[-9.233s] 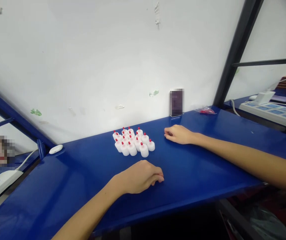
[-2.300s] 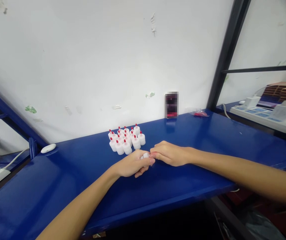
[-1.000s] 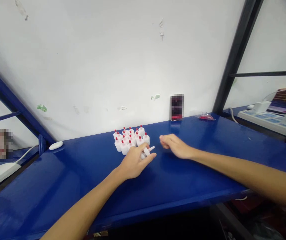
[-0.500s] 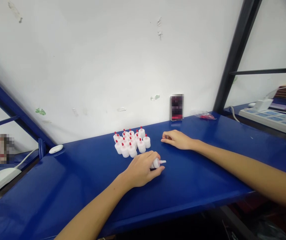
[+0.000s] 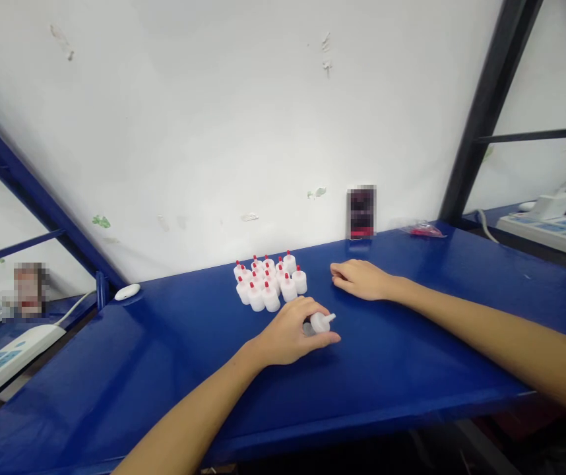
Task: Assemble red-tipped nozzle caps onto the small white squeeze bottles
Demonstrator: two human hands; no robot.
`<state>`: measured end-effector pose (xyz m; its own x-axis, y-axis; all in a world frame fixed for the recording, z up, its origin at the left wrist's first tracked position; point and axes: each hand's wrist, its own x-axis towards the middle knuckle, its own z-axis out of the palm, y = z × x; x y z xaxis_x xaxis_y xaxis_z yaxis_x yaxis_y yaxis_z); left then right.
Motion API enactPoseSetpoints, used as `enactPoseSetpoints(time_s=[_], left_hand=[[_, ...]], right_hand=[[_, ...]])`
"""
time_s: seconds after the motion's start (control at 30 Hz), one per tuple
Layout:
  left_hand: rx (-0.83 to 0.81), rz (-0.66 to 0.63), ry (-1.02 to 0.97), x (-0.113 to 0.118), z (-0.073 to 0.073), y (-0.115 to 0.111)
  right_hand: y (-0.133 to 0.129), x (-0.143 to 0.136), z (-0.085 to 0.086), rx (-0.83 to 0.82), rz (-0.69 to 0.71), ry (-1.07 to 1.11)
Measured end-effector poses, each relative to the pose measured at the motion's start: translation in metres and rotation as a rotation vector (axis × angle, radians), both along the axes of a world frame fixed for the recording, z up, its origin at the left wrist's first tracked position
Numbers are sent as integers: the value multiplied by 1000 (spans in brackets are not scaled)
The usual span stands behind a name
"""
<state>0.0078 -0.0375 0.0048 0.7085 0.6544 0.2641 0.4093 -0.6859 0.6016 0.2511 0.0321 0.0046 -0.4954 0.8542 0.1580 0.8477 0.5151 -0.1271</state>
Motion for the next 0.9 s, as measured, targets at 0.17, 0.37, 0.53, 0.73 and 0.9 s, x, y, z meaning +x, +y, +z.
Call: enactPoseSetpoints(time_s=[0.17,0.37,0.53,0.73,0.9], left_hand=[[-40,16,-9,1,3,0],[-5,71,8,0,1,1],[13,55,48,0,-2,1],[10,88,-32,1,-2,1],[-33,131,-70,3,-1,0]], right_hand=[[1,0,1,-5,-10,9],[1,-2,0,-12,-36,40],[2,0,-1,-19,-31,65],[-9,-3,4,-6,121,72],[-35,-17,10,-70,366,126]])
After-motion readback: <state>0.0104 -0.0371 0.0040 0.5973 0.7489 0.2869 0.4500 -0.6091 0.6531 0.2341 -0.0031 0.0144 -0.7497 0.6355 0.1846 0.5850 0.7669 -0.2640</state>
